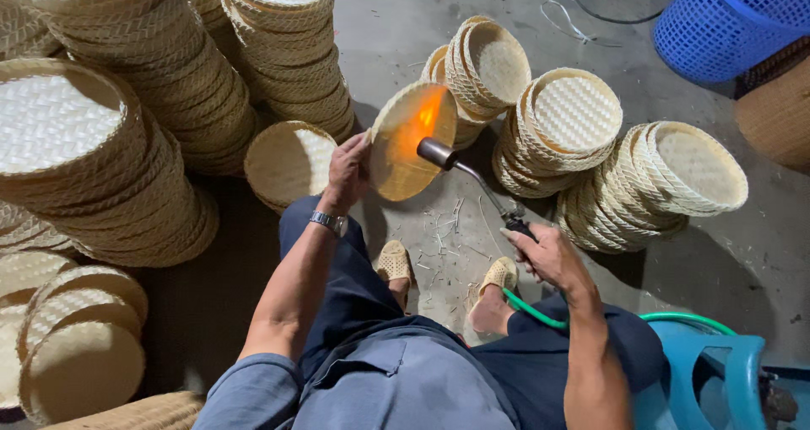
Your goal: The person sits on a low stool and uses a handheld blowtorch to apply heat to the surface of round woven baskets. They pick up a basket from a stack, rotate it while directing the flame across the weave, and then place it back down. This process is repeated for multiple baskets in a repetitive workflow.
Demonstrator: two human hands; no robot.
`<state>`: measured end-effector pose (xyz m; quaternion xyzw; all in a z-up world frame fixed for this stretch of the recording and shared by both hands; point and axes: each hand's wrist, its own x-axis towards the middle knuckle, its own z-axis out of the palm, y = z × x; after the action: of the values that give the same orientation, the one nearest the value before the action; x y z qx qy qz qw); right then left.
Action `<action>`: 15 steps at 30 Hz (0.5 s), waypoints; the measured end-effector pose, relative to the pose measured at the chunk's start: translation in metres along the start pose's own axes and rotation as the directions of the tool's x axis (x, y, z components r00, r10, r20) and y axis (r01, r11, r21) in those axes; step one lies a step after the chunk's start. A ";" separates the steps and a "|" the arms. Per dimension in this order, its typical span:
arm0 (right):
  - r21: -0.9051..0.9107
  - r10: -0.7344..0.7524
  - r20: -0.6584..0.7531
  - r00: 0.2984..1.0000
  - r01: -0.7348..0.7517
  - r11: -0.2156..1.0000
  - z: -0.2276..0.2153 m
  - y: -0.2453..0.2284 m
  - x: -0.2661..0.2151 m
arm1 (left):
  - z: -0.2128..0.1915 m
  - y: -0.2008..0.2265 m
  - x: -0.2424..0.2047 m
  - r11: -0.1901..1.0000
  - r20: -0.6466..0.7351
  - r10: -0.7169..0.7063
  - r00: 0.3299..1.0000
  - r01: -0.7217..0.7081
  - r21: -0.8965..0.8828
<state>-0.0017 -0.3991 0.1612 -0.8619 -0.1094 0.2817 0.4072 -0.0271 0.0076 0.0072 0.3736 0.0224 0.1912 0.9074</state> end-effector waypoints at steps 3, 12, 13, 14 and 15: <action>-0.070 0.002 -0.061 0.998 -0.007 0.998 0.001 -0.009 0.002 | 0.001 -0.007 -0.004 0.997 0.024 -0.066 0.998 0.065 0.046; -0.095 -0.059 -0.062 0.996 0.053 0.994 -0.005 -0.031 -0.009 | 0.026 -0.029 -0.016 0.984 -0.004 -0.179 0.984 0.179 0.003; -0.077 -0.072 -0.035 0.997 0.069 0.995 -0.006 -0.032 -0.010 | 0.027 -0.031 -0.015 0.982 -0.039 -0.187 0.982 0.187 -0.001; -0.058 -0.084 -0.009 0.996 0.084 0.995 -0.007 -0.033 -0.011 | 0.027 -0.033 -0.013 0.981 -0.073 -0.196 0.978 0.196 -0.005; -0.090 -0.081 0.000 0.997 0.080 0.993 -0.007 -0.033 -0.012 | 0.026 -0.035 -0.012 0.980 -0.041 -0.193 0.980 0.190 -0.066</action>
<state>-0.0064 -0.3873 0.1949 -0.8747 -0.1559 0.2583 0.3793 -0.0223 -0.0371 0.0011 0.3369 0.0736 0.1125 0.9319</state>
